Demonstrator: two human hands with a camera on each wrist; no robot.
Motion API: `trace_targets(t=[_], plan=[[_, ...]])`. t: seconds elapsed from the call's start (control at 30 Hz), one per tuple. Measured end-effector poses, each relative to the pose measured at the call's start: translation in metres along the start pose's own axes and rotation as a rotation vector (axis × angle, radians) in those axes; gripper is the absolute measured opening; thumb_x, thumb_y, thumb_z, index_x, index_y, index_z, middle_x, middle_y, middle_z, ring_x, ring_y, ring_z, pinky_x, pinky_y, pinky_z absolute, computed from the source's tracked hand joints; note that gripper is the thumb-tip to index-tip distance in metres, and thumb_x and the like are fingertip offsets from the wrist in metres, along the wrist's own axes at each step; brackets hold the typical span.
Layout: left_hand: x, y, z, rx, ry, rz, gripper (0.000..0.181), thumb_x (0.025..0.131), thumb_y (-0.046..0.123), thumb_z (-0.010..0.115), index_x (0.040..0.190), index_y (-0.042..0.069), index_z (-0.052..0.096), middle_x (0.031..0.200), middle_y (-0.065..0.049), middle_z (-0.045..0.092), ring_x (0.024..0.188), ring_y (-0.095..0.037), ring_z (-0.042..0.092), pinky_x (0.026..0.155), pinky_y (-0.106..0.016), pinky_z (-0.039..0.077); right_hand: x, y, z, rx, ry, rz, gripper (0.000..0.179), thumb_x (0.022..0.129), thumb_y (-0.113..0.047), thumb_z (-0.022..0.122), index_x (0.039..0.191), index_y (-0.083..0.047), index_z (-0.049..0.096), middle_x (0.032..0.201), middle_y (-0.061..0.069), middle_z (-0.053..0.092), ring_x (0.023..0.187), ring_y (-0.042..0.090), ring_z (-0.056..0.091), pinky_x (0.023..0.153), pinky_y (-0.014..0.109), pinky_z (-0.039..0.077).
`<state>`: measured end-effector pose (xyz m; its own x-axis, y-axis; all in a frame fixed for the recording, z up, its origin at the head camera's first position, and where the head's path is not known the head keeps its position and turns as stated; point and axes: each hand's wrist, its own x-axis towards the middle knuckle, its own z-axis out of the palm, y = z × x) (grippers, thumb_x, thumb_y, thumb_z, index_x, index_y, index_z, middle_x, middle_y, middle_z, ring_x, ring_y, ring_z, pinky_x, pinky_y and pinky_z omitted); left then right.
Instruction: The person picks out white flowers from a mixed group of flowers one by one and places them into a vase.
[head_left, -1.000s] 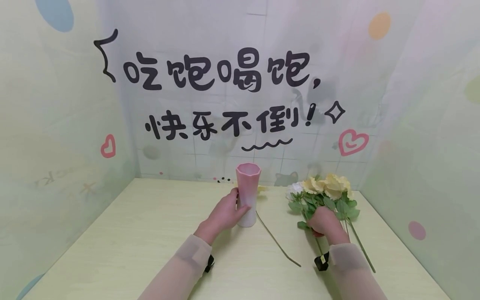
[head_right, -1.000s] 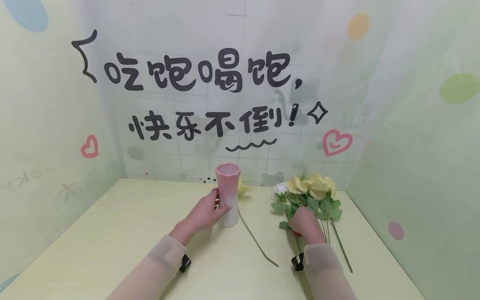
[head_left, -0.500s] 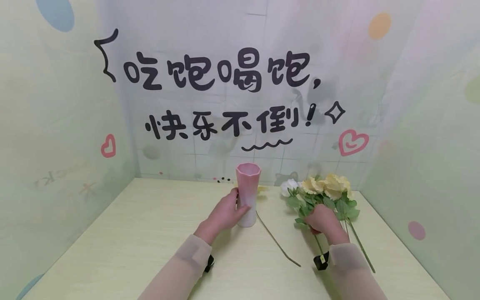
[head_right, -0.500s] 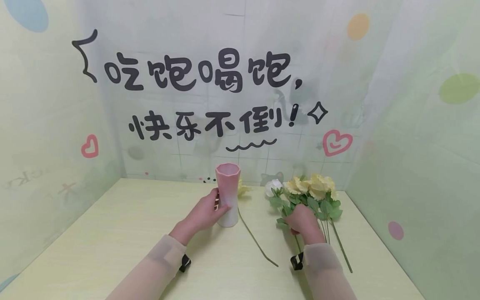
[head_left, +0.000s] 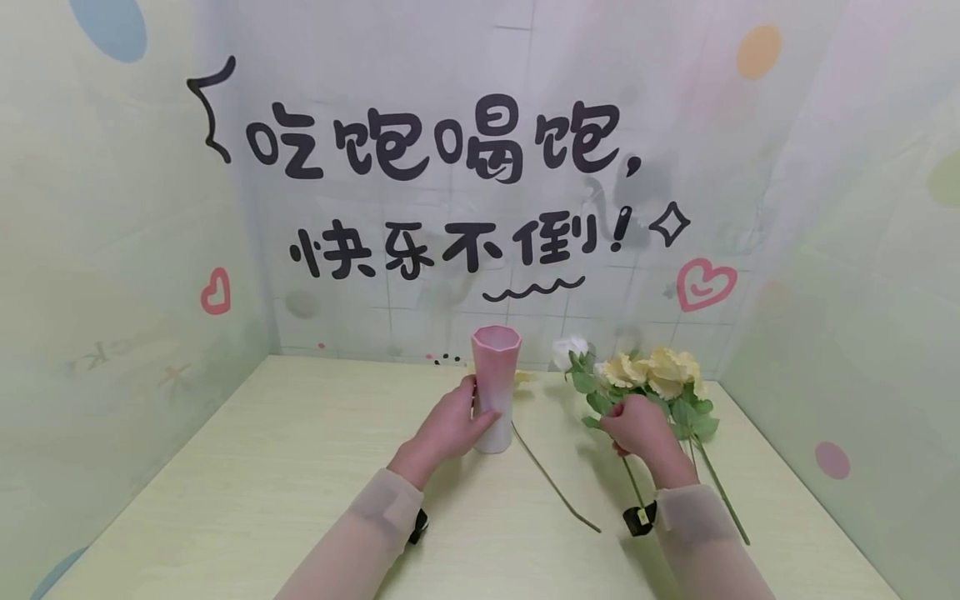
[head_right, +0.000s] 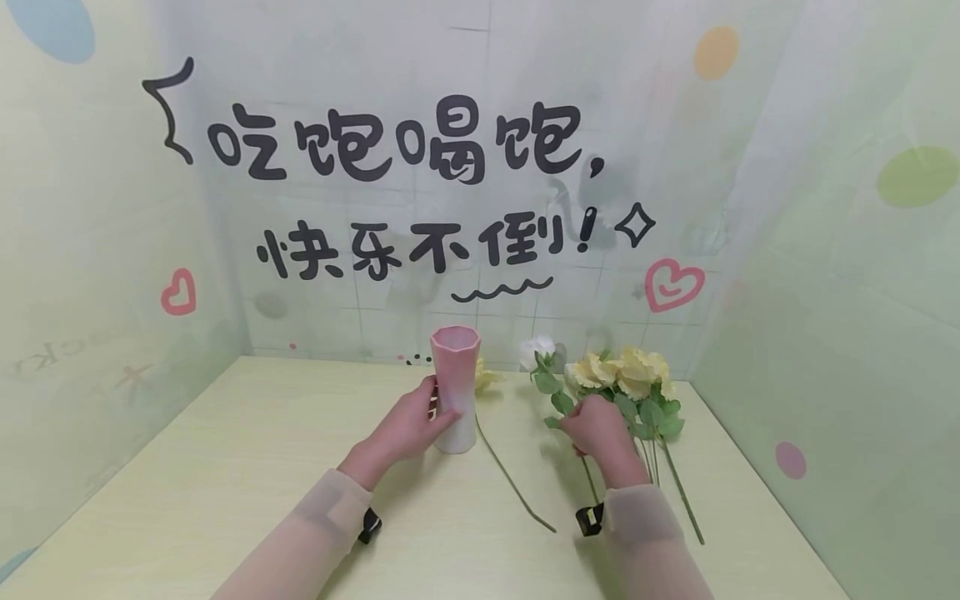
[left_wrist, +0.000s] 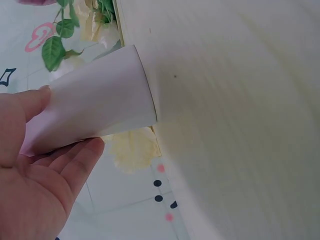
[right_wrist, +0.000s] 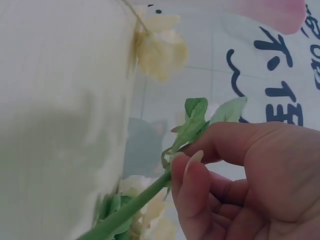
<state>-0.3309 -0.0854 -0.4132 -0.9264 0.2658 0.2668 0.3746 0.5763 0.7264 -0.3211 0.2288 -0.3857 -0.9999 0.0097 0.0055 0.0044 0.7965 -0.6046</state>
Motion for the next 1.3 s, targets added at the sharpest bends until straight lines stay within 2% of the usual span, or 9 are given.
trace_targets(t=[0.1, 0.3, 0.47, 0.73, 0.93, 1.3], plan=[[0.0, 0.0, 0.0, 0.005, -0.002, 0.003, 0.065, 0.109, 0.022, 0.071, 0.16, -0.005, 0.042, 0.158, -0.024, 0.06, 0.145, -0.04, 0.061, 0.121, -0.057, 0.053, -0.003, -0.006, -0.002, 0.013, 0.023, -0.024, 0.015, 0.101, -0.017, 0.068, 0.094, -0.004, 0.069, 0.077, 0.009, 0.071, 0.063, 0.018, 0.069, 0.063, 0.035, 0.063], [-0.001, 0.0, 0.0, 0.01, 0.006, 0.017, 0.063, 0.108, 0.021, 0.071, 0.158, -0.006, 0.044, 0.156, -0.025, 0.061, 0.144, -0.04, 0.062, 0.12, -0.058, 0.053, -0.008, -0.016, -0.005, 0.029, 0.058, -0.061, 0.018, 0.101, -0.018, 0.067, 0.104, 0.0, 0.068, 0.082, 0.011, 0.072, 0.064, 0.018, 0.069, 0.06, 0.033, 0.06], [-0.002, 0.0, -0.001, 0.004, 0.007, 0.018, 0.063, 0.108, 0.021, 0.071, 0.158, -0.006, 0.044, 0.156, -0.025, 0.061, 0.144, -0.041, 0.062, 0.12, -0.058, 0.053, -0.011, -0.021, -0.007, 0.044, 0.075, -0.071, 0.02, 0.102, -0.019, 0.065, 0.108, 0.0, 0.068, 0.085, 0.011, 0.072, 0.064, 0.018, 0.069, 0.06, 0.032, 0.057], [-0.001, 0.001, -0.001, 0.012, 0.004, 0.016, 0.063, 0.108, 0.021, 0.071, 0.158, -0.006, 0.044, 0.157, -0.025, 0.06, 0.144, -0.041, 0.062, 0.121, -0.058, 0.052, -0.015, -0.028, -0.009, 0.074, 0.108, -0.095, 0.021, 0.104, -0.021, 0.064, 0.111, -0.001, 0.068, 0.094, 0.013, 0.074, 0.067, 0.018, 0.071, 0.061, 0.033, 0.058], [-0.002, 0.001, -0.001, 0.011, 0.002, 0.013, 0.063, 0.109, 0.021, 0.071, 0.159, -0.005, 0.043, 0.158, -0.025, 0.059, 0.145, -0.041, 0.061, 0.121, -0.058, 0.052, -0.015, -0.03, -0.009, 0.08, 0.152, -0.119, 0.019, 0.104, -0.02, 0.063, 0.111, -0.003, 0.069, 0.093, 0.011, 0.074, 0.067, 0.017, 0.071, 0.062, 0.032, 0.058], [-0.002, 0.001, -0.001, 0.013, 0.004, 0.017, 0.063, 0.108, 0.02, 0.071, 0.159, -0.006, 0.043, 0.157, -0.025, 0.06, 0.145, -0.041, 0.061, 0.121, -0.058, 0.052, -0.018, -0.037, -0.011, 0.119, 0.176, -0.12, 0.023, 0.103, -0.019, 0.061, 0.119, -0.003, 0.067, 0.101, 0.013, 0.076, 0.079, 0.018, 0.073, 0.065, 0.031, 0.058]])
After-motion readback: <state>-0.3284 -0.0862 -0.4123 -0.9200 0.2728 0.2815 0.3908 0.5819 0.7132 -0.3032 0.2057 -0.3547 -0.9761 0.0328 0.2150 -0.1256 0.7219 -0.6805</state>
